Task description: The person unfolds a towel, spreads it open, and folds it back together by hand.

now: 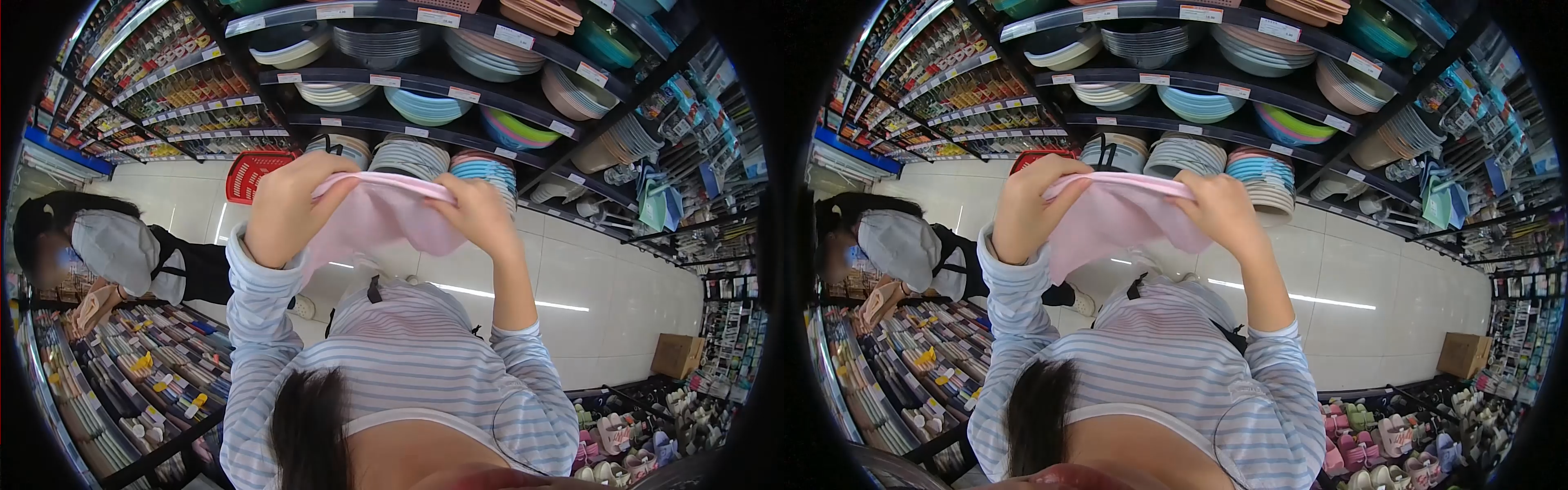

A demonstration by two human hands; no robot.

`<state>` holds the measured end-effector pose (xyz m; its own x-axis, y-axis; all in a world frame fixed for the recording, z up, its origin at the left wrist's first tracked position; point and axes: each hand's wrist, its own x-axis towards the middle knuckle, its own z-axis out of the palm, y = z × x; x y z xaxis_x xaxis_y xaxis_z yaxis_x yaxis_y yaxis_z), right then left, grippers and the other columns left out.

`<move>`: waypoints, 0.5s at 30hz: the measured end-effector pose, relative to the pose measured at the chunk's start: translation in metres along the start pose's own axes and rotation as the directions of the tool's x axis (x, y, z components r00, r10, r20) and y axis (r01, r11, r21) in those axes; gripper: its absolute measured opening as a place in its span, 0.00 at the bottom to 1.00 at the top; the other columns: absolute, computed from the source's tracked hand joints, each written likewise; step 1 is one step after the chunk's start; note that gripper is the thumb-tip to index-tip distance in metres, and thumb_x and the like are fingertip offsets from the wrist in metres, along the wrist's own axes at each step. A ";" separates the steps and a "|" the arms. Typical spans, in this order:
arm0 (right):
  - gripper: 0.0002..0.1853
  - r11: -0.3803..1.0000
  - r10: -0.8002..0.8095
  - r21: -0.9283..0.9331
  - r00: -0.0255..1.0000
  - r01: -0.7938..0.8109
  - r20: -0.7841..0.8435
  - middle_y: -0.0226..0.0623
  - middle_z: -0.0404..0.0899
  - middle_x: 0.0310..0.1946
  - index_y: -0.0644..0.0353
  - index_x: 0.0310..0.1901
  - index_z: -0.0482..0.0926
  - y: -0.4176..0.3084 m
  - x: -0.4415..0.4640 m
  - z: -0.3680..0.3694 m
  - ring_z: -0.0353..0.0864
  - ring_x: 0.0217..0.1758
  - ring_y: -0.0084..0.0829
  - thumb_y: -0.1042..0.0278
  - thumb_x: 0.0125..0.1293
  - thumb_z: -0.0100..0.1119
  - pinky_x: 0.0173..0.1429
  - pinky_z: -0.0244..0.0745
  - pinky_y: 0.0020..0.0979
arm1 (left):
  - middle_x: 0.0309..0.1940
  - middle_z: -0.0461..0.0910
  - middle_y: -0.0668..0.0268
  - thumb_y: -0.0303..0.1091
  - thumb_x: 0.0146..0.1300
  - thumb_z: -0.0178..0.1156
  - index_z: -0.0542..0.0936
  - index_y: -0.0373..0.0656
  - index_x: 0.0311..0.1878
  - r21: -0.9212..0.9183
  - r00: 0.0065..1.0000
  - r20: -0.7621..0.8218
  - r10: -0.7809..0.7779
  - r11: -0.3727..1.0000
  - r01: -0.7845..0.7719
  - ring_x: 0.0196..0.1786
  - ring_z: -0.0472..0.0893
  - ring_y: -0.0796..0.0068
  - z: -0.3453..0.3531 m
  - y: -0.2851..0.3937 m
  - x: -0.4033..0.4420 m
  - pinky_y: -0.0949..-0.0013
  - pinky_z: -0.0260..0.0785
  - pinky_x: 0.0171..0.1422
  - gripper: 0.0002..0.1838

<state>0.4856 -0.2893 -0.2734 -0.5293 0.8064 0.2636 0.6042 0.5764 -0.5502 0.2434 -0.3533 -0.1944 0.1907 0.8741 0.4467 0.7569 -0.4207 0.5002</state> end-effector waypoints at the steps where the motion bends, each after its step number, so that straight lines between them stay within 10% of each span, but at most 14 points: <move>1: 0.13 1.000 -0.003 0.008 0.999 0.004 -0.047 0.43 0.80 0.25 0.57 0.37 0.79 0.001 0.001 0.000 0.79 0.28 0.45 0.58 0.56 0.63 0.33 0.71 0.38 | 0.31 0.81 0.58 0.24 0.54 0.63 0.80 0.35 0.37 0.000 1.000 -0.014 -0.011 1.000 0.011 0.35 0.80 0.62 -0.002 -0.002 -0.001 0.70 0.71 0.41 0.07; 6: 0.09 0.993 -0.118 -0.027 0.914 0.117 -0.389 0.40 0.79 0.25 0.58 0.34 0.78 0.006 0.009 0.008 0.78 0.30 0.43 0.61 0.60 0.59 0.33 0.71 0.39 | 0.31 0.80 0.58 0.24 0.55 0.62 0.80 0.35 0.37 0.014 0.997 -0.066 -0.043 0.999 0.044 0.34 0.80 0.62 -0.007 -0.012 -0.006 0.70 0.70 0.41 0.06; 15: 0.08 0.981 -0.056 0.162 0.950 0.110 -0.307 0.36 0.80 0.33 0.56 0.39 0.77 -0.002 0.008 0.012 0.78 0.29 0.41 0.64 0.60 0.59 0.31 0.73 0.38 | 0.31 0.80 0.58 0.24 0.56 0.62 0.79 0.34 0.37 -0.003 0.990 -0.119 -0.080 0.997 0.080 0.34 0.79 0.63 -0.005 -0.034 -0.011 0.71 0.70 0.42 0.06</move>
<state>0.4723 -0.2854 -0.2798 -0.3541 0.7743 0.5245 0.4372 0.6328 -0.6391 0.2122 -0.3496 -0.2121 0.0534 0.8698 0.4904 0.7676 -0.3499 0.5370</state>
